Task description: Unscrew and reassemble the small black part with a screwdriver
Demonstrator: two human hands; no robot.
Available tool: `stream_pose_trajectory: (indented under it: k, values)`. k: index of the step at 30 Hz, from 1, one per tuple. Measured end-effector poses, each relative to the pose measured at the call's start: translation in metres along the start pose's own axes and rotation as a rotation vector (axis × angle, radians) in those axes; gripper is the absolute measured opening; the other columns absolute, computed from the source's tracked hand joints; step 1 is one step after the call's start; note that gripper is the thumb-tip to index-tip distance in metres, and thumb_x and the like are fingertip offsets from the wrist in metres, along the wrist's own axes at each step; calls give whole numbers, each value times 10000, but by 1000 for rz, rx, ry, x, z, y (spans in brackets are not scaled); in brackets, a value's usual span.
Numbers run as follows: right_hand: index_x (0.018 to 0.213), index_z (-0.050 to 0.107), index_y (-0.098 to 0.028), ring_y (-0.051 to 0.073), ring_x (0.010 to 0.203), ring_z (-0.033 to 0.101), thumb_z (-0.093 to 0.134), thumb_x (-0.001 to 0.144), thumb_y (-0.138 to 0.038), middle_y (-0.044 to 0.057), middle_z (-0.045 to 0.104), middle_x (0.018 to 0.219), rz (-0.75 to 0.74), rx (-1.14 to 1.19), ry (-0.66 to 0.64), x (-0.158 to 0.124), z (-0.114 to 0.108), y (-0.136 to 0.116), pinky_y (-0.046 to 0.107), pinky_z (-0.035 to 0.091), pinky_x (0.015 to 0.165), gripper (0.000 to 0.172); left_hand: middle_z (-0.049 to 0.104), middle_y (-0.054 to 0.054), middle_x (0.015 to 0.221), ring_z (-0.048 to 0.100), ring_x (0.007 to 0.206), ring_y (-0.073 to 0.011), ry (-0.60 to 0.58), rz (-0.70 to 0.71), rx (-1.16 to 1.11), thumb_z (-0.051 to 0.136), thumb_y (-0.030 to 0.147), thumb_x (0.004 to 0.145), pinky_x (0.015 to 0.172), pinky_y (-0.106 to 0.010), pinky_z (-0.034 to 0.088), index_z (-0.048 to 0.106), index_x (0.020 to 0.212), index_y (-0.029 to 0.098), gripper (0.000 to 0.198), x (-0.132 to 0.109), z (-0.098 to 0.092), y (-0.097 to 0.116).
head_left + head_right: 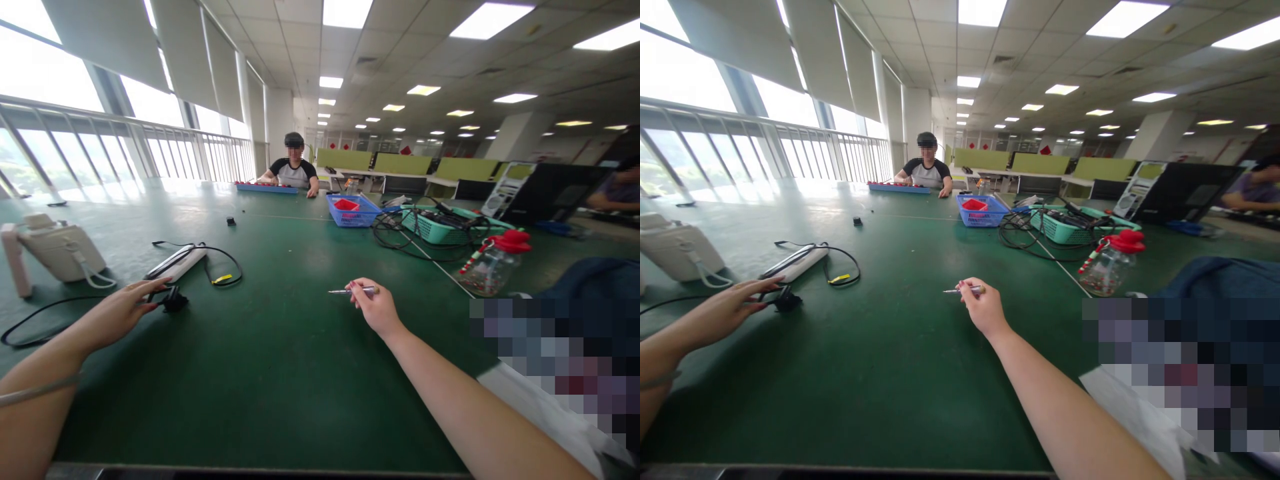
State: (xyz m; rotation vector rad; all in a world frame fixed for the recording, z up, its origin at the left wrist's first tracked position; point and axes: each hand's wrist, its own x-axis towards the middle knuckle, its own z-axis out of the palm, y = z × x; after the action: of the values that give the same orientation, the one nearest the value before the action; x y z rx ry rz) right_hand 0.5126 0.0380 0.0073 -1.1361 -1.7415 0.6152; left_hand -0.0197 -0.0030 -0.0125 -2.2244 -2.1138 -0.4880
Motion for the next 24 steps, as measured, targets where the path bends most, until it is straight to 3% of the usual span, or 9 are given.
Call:
stream_pose_trajectory:
  k: [8,14,19,24]
  values:
    - [816,663,-168,151,566,554,489,893,-426,19,604,641,1,5,-5,0,0,0,275,432,555,321,520,-101,1390,532,1199,-304,-70,84,-51,371,567,848,1022,-423,411,443,1393,195,663,5,1,0]
    - [804,668,-173,154,568,558,493,888,-454,21,610,634,-10,3,2,0,-1,0,281,449,568,342,527,-78,1385,498,1246,-294,-31,139,-83,356,580,860,1073,-423,374,480,1368,216,637,8,1,18]
    - [790,667,-177,159,573,559,496,883,-472,28,612,639,-10,2,-5,-1,0,-1,283,461,558,354,532,-79,1377,474,1267,-291,-128,155,-98,359,476,857,1101,-437,347,552,1313,195,569,12,1,28]
    - [797,670,-180,162,571,567,495,880,-480,28,618,636,-9,0,-4,-1,0,-1,283,461,555,357,511,-66,1394,473,1256,-280,-146,175,-79,372,363,845,1105,-427,340,545,1325,203,534,12,0,28]
